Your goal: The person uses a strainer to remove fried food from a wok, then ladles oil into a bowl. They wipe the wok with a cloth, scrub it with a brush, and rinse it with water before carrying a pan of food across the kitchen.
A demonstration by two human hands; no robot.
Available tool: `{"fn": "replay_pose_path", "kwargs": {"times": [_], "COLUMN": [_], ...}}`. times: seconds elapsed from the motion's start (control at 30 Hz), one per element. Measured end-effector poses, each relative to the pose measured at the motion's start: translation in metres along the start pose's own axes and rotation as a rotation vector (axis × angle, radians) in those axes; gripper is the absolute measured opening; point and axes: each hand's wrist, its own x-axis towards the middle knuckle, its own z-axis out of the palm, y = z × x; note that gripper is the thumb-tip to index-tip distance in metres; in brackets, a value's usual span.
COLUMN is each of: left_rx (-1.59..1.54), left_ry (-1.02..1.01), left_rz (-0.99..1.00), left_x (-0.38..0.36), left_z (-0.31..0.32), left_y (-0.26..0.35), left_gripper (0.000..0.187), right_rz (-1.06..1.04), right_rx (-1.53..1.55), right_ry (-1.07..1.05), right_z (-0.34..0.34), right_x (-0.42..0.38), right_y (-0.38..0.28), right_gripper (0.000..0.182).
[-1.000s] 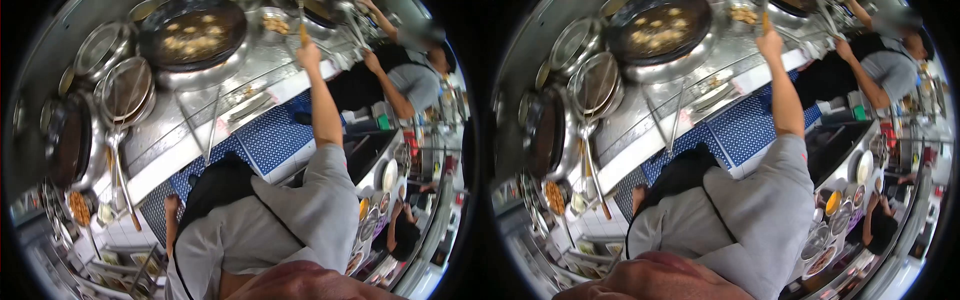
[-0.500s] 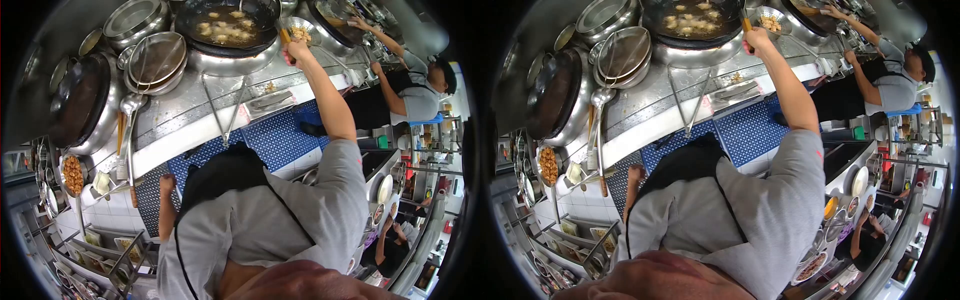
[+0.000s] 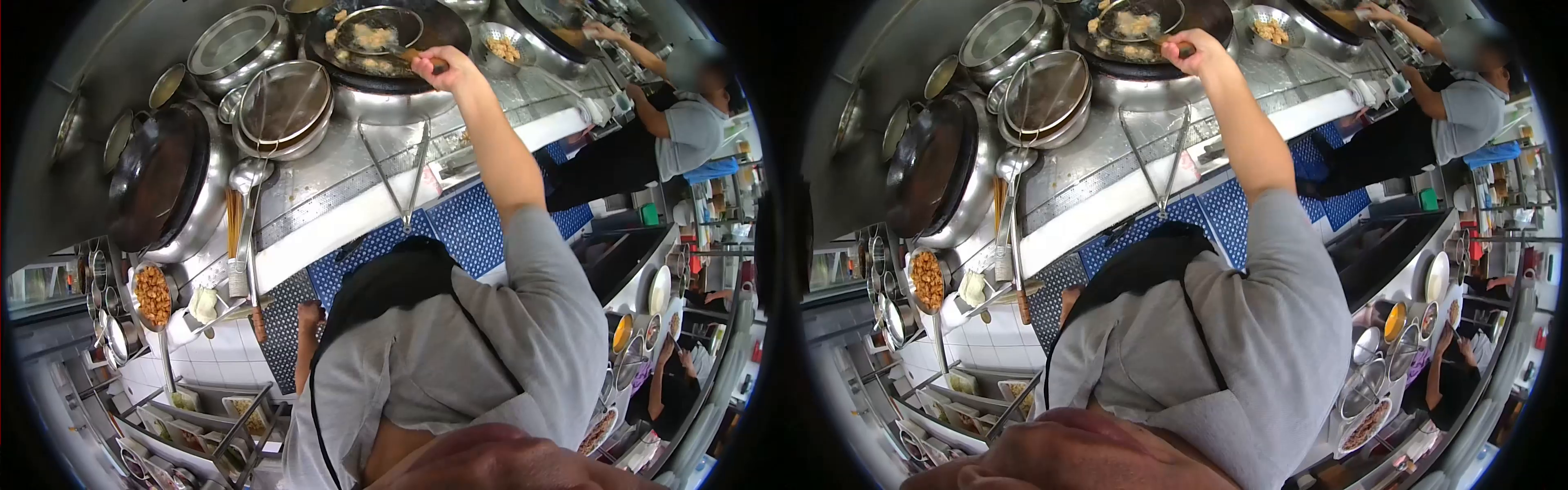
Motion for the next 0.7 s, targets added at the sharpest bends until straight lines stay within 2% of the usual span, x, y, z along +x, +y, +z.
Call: {"fn": "replay_pose_path", "kwargs": {"times": [0.03,0.07,0.17,0.27,0.33,0.37,0.47,0.53,0.6,0.67,0.7], "left_rx": [-0.046,-0.086,-0.115,-0.155,-0.18,-0.211,-0.253,-0.406,-0.2,-0.391,-0.375], "left_ry": [-0.004,0.019,0.047,0.041,0.016,0.022,0.116,0.103,-0.081,0.023,-0.001], "left_rz": [-0.039,-0.035,-0.005,-0.06,-0.115,-0.236,-0.141,-0.45,-0.199,-0.572,-0.541], "left_x": [0.002,-0.002,0.005,0.006,0.003,0.003,-0.005,-0.002,0.005,0.007,0.008], "left_z": [-0.005,-0.003,-0.006,-0.007,-0.007,-0.005,0.002,0.005,0.005,0.005,0.003], "left_y": [0.01,0.0,-0.015,-0.02,-0.017,-0.009,0.008,0.025,-0.008,0.023,0.024], "left_gripper": [0.023,0.025,0.025,0.022,0.02,0.02,0.018,0.017,0.018,0.021,0.024], "right_rz": [0.023,-0.121,-0.221,-0.148,-0.192,-0.198,-0.239,-0.306,-0.366,-0.379,-0.363], "right_rx": [-0.025,-0.152,-0.144,-0.179,-0.24,-0.285,-0.464,-0.628,-0.766,-0.85,-0.865], "right_ry": [0.013,0.046,0.079,0.024,0.055,0.076,0.183,0.286,0.42,0.498,0.509], "right_z": [0.003,0.003,0.008,-0.014,-0.023,-0.024,-0.026,-0.039,-0.035,-0.032,-0.032], "right_x": [0.005,0.01,-0.007,-0.02,-0.031,-0.039,-0.066,-0.065,-0.077,-0.083,-0.084], "right_y": [0.003,0.015,0.017,-0.002,-0.011,-0.017,-0.033,-0.043,-0.038,-0.032,-0.029], "right_gripper": [0.019,0.02,0.02,0.023,0.022,0.022,0.014,0.01,0.009,0.009,0.009]}}
